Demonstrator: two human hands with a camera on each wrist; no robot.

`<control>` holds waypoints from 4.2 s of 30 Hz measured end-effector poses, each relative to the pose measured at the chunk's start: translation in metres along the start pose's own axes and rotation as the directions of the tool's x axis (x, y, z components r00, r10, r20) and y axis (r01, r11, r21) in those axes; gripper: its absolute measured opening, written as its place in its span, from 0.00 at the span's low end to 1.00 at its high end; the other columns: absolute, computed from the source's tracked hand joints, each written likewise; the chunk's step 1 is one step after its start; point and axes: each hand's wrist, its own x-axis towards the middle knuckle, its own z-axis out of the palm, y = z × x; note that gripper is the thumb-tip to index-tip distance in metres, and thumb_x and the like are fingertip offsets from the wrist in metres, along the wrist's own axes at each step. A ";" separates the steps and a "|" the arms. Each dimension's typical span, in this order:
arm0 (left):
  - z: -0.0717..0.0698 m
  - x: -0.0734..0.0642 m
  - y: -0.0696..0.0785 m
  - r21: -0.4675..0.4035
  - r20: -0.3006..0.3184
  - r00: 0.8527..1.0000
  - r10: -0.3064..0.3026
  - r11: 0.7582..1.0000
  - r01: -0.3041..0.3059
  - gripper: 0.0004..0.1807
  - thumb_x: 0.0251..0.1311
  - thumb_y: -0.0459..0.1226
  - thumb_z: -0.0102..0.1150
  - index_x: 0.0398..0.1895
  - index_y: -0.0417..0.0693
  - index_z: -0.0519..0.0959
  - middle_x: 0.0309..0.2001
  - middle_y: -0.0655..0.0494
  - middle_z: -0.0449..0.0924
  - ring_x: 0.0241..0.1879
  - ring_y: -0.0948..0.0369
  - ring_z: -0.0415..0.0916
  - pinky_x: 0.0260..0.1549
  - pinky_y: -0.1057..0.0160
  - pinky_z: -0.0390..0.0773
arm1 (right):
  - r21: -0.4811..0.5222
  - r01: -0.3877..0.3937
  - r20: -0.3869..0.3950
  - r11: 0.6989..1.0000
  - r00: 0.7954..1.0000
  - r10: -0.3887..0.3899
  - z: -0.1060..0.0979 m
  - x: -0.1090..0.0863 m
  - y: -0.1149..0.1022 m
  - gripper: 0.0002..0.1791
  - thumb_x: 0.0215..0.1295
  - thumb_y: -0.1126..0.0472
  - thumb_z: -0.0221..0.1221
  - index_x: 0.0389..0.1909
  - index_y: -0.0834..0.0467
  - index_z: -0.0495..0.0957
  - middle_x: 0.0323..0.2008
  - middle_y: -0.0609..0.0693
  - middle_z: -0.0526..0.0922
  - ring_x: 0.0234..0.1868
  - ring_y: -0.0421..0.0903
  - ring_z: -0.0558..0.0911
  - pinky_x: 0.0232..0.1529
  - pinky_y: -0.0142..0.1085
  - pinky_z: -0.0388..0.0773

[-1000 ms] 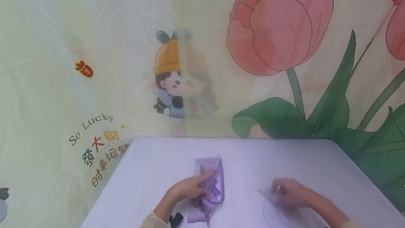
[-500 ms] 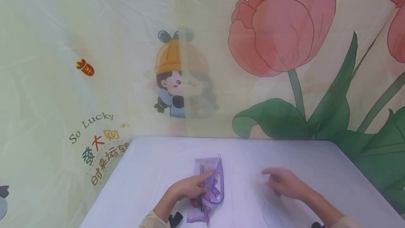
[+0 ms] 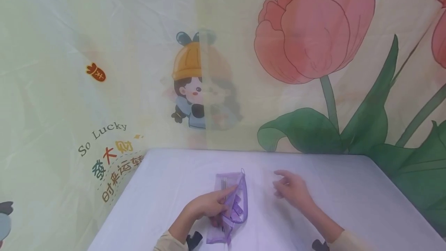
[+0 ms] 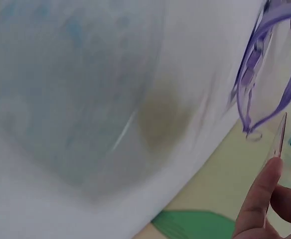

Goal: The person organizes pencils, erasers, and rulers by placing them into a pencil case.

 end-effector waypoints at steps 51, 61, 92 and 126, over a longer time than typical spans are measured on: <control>-0.006 -0.004 0.004 -0.037 0.004 1.000 0.003 0.999 -0.002 0.44 0.60 0.22 0.52 0.75 0.69 0.60 0.28 0.50 0.68 0.17 0.57 0.70 0.16 0.53 0.83 | 0.111 0.070 0.200 0.991 0.976 -0.092 0.108 -0.016 -0.036 0.13 0.57 0.69 0.65 0.42 0.71 0.78 0.19 0.52 0.83 0.17 0.42 0.82 0.19 0.33 0.83; -0.006 -0.006 0.007 -0.053 0.006 1.000 0.007 0.999 -0.007 0.43 0.60 0.22 0.51 0.75 0.67 0.61 0.24 0.55 0.65 0.16 0.60 0.66 0.14 0.54 0.82 | -0.236 0.378 0.197 0.895 0.921 -0.337 0.088 -0.012 -0.041 0.11 0.59 0.66 0.65 0.43 0.62 0.85 0.22 0.44 0.83 0.18 0.31 0.73 0.17 0.26 0.74; -0.004 -0.003 0.004 -0.008 0.014 1.000 0.001 1.000 -0.001 0.45 0.59 0.22 0.52 0.76 0.68 0.59 0.22 0.57 0.62 0.14 0.63 0.62 0.14 0.55 0.81 | -0.770 0.365 0.119 0.523 0.888 -0.444 -0.029 -0.017 0.050 0.39 0.63 0.37 0.59 0.73 0.46 0.64 0.79 0.55 0.48 0.71 0.69 0.58 0.63 0.77 0.50; -0.004 -0.002 0.004 0.042 0.013 1.000 0.020 0.999 -0.020 0.44 0.60 0.23 0.54 0.76 0.68 0.59 0.20 0.60 0.59 0.13 0.63 0.62 0.11 0.61 0.77 | -0.691 0.291 0.148 0.661 0.953 -0.265 -0.043 -0.070 0.071 0.52 0.50 0.25 0.62 0.73 0.45 0.60 0.72 0.67 0.59 0.64 0.68 0.71 0.51 0.80 0.59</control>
